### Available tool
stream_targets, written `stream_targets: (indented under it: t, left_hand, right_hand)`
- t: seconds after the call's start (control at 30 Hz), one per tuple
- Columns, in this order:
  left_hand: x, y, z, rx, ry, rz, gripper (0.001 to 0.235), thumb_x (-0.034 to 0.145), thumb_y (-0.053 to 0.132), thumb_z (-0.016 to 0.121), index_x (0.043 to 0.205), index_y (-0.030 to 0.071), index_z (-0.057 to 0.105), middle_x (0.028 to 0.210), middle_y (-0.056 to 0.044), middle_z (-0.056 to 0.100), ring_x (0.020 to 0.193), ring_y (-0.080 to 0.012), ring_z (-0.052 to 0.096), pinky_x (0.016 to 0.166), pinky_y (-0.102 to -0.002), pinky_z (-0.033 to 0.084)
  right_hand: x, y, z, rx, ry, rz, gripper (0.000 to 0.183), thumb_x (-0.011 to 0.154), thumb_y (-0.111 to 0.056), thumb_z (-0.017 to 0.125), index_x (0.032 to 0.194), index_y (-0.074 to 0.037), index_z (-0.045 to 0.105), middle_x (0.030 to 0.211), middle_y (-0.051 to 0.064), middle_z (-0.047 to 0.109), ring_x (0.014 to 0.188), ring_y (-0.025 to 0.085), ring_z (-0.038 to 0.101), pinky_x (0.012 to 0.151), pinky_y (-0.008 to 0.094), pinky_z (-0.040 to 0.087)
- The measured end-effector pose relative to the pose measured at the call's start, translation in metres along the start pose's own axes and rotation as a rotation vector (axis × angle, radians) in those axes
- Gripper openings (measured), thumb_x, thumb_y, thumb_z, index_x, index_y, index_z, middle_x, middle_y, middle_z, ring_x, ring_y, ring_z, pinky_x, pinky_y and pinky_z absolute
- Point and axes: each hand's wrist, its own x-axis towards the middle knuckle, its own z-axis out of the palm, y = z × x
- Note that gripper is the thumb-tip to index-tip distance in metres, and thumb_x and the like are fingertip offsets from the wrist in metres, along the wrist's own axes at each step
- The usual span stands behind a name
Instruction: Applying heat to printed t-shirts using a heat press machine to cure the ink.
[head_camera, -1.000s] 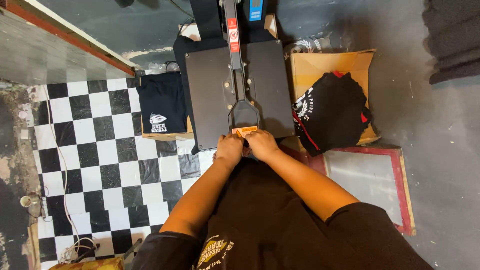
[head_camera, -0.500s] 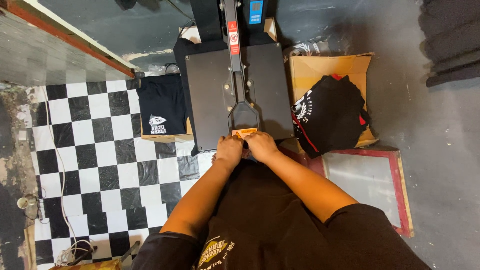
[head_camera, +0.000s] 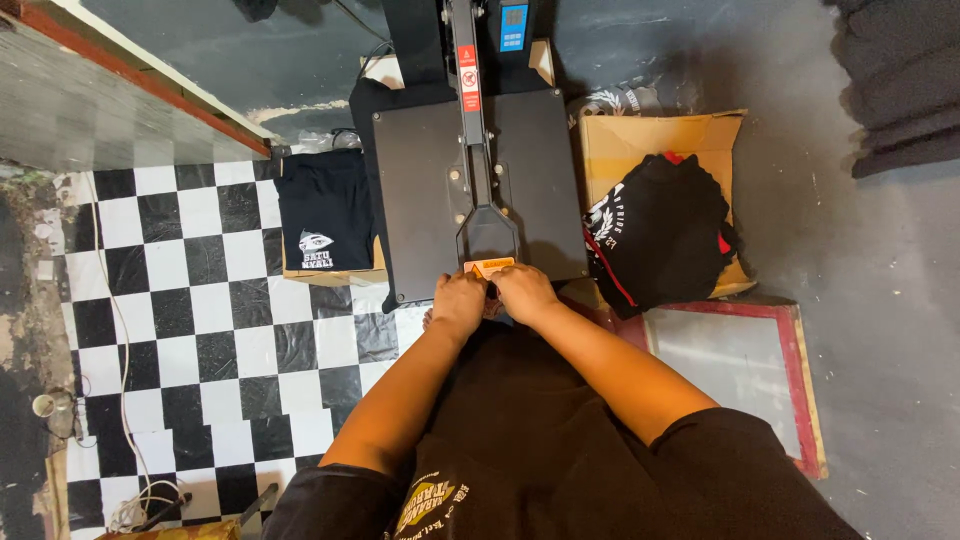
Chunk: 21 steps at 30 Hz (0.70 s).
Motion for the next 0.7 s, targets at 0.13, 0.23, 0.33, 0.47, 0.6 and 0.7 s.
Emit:
stream_targets:
  t: [0.13,0.23,0.33,0.47,0.6,0.7]
  left_hand:
    - [0.002,-0.002,0.004,0.021,-0.047,0.001,0.023,0.091,0.010,0.057,0.106,0.012,0.074,0.114,-0.009,0.071,0.117,-0.0250,0.064,0.101,-0.045,0.045]
    - [0.000,-0.009,0.007,0.025,-0.042,0.047,0.022,0.093,0.011,0.056,0.108,0.011,0.073,0.115,-0.008,0.071,0.117,-0.0248,0.063,0.101,-0.043,0.046]
    - [-0.006,-0.016,-0.004,-0.053,0.042,0.156,0.022,0.090,0.017,0.059,0.107,0.011,0.071,0.116,-0.009,0.069,0.118,-0.0274,0.059,0.100,-0.044,0.045]
    - [-0.006,-0.022,-0.011,-0.024,0.050,0.230,0.032,0.085,0.017,0.064,0.116,0.010,0.066,0.118,-0.007,0.067,0.118,-0.0264,0.058,0.101,-0.043,0.044]
    - [-0.004,-0.023,-0.009,-0.036,-0.001,0.222,0.035,0.086,0.024,0.070,0.117,0.010,0.065,0.119,-0.007,0.066,0.119,-0.0260,0.059,0.104,-0.044,0.041]
    - [-0.003,-0.017,-0.024,0.003,-0.073,0.195,0.037,0.083,0.025,0.071,0.115,0.009,0.065,0.118,-0.009,0.066,0.119,-0.0259,0.059,0.105,-0.044,0.040]
  right_hand:
    - [0.001,0.008,0.005,-0.002,0.015,-0.021,0.013,0.079,-0.008,0.069,0.091,-0.006,0.074,0.091,0.015,0.073,0.095,0.034,0.069,0.083,0.046,0.055]
    - [0.001,0.012,-0.003,0.021,0.007,-0.098,0.020,0.076,-0.011,0.073,0.095,-0.007,0.074,0.097,0.013,0.073,0.099,0.033,0.069,0.087,0.046,0.053]
    - [-0.003,0.016,-0.012,0.031,-0.068,-0.139,0.029,0.076,-0.016,0.077,0.103,-0.009,0.073,0.105,0.010,0.072,0.108,0.031,0.065,0.097,0.046,0.044]
    - [-0.005,0.022,-0.010,-0.019,-0.116,-0.141,0.036,0.078,-0.020,0.080,0.112,-0.012,0.070,0.114,0.007,0.068,0.119,0.026,0.059,0.109,0.051,0.032]
    - [-0.003,0.017,-0.015,-0.012,-0.117,-0.148,0.039,0.076,-0.020,0.082,0.111,-0.012,0.069,0.117,0.006,0.068,0.121,0.025,0.058,0.109,0.055,0.029]
    - [-0.003,0.018,-0.008,-0.020,-0.133,-0.133,0.038,0.075,-0.020,0.082,0.109,-0.011,0.069,0.117,0.007,0.068,0.122,0.025,0.057,0.107,0.054,0.030]
